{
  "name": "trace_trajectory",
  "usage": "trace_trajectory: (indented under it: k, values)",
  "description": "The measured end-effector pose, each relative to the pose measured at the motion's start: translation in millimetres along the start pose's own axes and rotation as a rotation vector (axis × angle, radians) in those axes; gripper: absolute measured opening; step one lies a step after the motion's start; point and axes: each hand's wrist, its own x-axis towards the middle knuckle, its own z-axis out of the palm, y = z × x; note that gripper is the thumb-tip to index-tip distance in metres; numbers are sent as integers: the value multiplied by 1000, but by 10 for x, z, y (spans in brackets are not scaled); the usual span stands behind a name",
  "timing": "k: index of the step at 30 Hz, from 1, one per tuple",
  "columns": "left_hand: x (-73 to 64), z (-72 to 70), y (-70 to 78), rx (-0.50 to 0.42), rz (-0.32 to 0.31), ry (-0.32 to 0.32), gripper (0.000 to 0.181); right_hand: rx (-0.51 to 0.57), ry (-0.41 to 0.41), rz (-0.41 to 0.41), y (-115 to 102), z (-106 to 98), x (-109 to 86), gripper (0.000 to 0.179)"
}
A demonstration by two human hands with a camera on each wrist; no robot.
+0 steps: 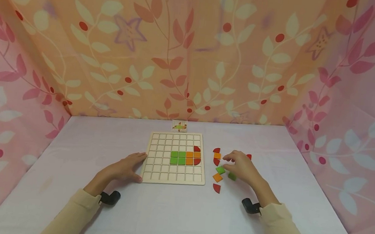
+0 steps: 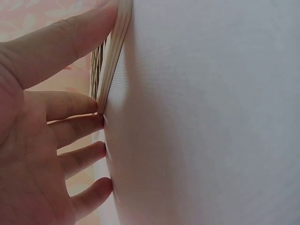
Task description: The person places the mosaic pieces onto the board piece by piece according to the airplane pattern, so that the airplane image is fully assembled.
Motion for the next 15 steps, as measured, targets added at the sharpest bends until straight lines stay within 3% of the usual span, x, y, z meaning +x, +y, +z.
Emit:
trace_trajectory:
  k: [11,15]
  values:
    - [12,0,5,-1,-13,-8,92,0,5,13,261,-27,-127,28]
    - [10,2,6,-1,-10,-4,93,1,-26,56,307,-28,-167,30]
